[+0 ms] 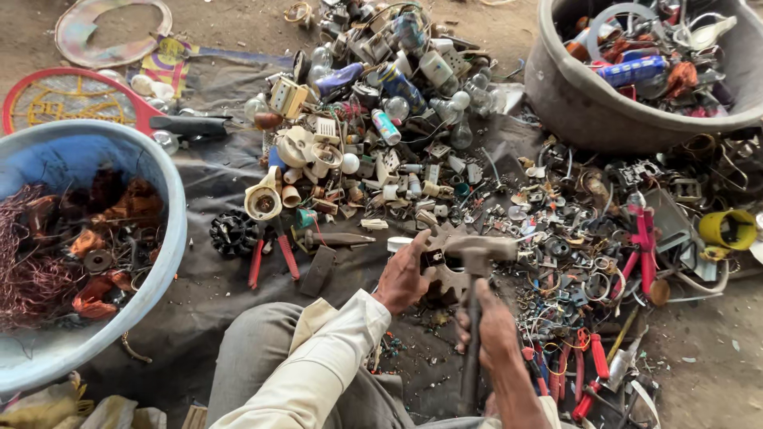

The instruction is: The person uses a hammer and a screwdriver to dismantle a large metal gear and other scrap electronics while sitting on the ground.

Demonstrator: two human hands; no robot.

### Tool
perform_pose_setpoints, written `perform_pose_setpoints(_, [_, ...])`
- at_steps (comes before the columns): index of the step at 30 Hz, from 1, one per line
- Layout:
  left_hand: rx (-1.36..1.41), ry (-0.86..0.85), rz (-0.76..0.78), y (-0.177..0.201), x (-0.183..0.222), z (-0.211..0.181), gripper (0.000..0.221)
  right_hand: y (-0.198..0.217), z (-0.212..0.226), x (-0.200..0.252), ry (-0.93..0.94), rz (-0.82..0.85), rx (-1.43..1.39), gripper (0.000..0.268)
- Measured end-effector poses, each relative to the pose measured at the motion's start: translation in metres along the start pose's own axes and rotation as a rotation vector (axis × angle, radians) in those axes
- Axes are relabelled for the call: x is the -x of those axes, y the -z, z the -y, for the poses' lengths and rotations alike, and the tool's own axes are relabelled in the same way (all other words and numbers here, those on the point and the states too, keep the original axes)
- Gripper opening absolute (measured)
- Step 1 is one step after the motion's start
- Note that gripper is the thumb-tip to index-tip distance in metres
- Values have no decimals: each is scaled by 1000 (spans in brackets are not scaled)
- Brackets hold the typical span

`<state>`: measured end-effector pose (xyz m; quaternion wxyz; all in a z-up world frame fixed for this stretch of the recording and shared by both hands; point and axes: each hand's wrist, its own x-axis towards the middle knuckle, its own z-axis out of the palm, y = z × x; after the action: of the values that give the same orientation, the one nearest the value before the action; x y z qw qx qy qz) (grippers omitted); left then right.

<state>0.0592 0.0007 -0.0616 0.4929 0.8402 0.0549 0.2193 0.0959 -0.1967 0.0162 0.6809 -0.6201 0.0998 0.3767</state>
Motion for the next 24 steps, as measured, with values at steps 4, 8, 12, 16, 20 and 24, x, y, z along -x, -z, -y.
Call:
perform_pose_setpoints(4, [14,-33,-38,-4,0,1,84,4,-4,6,324,25,114,46])
perform_pose_setpoints(8, [-38,66,29,-6,-2,7,76,-13,-13,-12,-56,-107,347,48])
perform_pose_setpoints(12, [-66,60,13,-6,6,4,75,-11,-9,-8,26,42,236,47])
perform_pose_setpoints(16, [-55,77,33,-1,-4,-1,67,1,3,8,235,147,-5,42])
perform_pose_setpoints(20, [-66,97,55,2,-7,-9,70,15,-1,9,166,2,-205,34])
perform_pose_setpoints(24, [-219,200,100,-3,-25,-23,75,28,-24,-6,-14,-211,-272,28])
